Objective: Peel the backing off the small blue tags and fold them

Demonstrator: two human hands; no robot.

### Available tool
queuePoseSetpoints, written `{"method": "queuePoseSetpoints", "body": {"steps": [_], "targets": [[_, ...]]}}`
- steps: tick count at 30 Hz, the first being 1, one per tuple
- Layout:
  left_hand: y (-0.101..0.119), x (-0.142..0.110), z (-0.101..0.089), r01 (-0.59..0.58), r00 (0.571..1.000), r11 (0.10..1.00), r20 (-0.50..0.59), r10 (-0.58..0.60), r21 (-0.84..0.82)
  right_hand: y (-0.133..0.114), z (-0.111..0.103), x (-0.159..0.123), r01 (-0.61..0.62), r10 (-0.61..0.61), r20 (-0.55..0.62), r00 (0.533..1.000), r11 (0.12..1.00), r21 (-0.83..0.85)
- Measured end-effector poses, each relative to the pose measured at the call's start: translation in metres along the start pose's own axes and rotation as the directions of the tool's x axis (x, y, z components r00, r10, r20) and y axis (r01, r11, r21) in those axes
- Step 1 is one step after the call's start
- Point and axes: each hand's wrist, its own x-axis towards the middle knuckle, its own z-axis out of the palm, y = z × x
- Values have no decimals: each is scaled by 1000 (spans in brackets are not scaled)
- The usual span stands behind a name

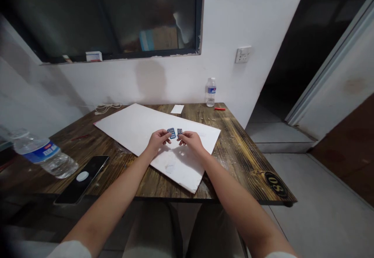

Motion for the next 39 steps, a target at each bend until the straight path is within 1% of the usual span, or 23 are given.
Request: {"method": "queuePoseSetpoints", "body": {"steps": [3,6,8,10,13,14,16,19,21,23,25,27,28,29,30,31,32,33,34,35,36,37,39], "targets": [[1,-1,2,1,1000,1000,21,-1,11,3,-1,2,-28,25,-35,999,995,-95],[1,-2,3,20,999,999,49,-22,43,8,-3,4,-29,-1,-134,991,976,-217],[2,-3,3,35,997,998,70,-38,50,9,-4,5,-21,-21,-179,984,972,-233],[2,-2,3,37,997,998,63,-40,50,8,-4,5,-12,-23,-184,983,982,-189],[3,-2,2,18,1000,998,20,-19,61,6,-4,4,13,-22,-137,990,998,-69],[3,-3,1,15,1000,997,22,-17,70,6,-3,4,17,-22,-119,993,999,-47],[3,-4,1,19,998,995,63,-25,97,7,-2,2,7,-13,-94,995,999,-54],[1,-6,0,32,985,987,165,-58,156,11,-1,0,-3,-11,-91,996,988,-153],[0,-8,1,45,975,980,205,-86,196,13,-1,-1,27,-52,-94,994,967,-252],[-1,-10,2,49,971,976,220,-97,214,13,-1,-2,73,-114,-90,989,928,-364],[-1,-9,3,37,973,979,215,-81,203,11,-2,-2,116,-171,-81,982,883,-455],[-2,-8,3,18,983,985,176,-49,174,7,-2,-3,170,-215,-34,976,852,-495],[-2,-7,3,11,990,987,139,-34,160,5,-2,-4,211,-228,25,973,845,-492],[-2,-5,3,6,995,989,96,-20,145,2,-2,-6,260,-235,114,965,841,-474],[-2,-4,2,3,998,991,54,-10,133,-1,-1,-8,317,-234,232,944,839,-443],[-3,-3,1,1,1000,993,18,-3,121,-4,1,-10,372,-227,364,904,837,-401],[-3,-2,1,2,1000,994,-10,-1,111,-6,2,-12,424,-217,493,843,832,-357],[-4,-1,0,4,1000,995,-29,-1,102,-8,4,-15,472,-208,602,771,822,-320],[-4,0,-1,7,999,996,-43,-3,94,-8,7,-17,516,-199,679,707,802,-302],[-5,0,-1,10,998,996,-55,-5,88,-8,9,-19,560,-195,730,656,773,-297],[-5,1,-1,12,998,996,-65,-7,85,-8,11,-20,597,-192,758,624,743,-302],[-5,1,-2,14,997,996,-74,-8,83,-6,12,-21,622,-192,769,610,717,-314],[-6,1,-2,16,997,996,-80,-9,85,-3,14,-21,636,-194,765,614,696,-334]]}}
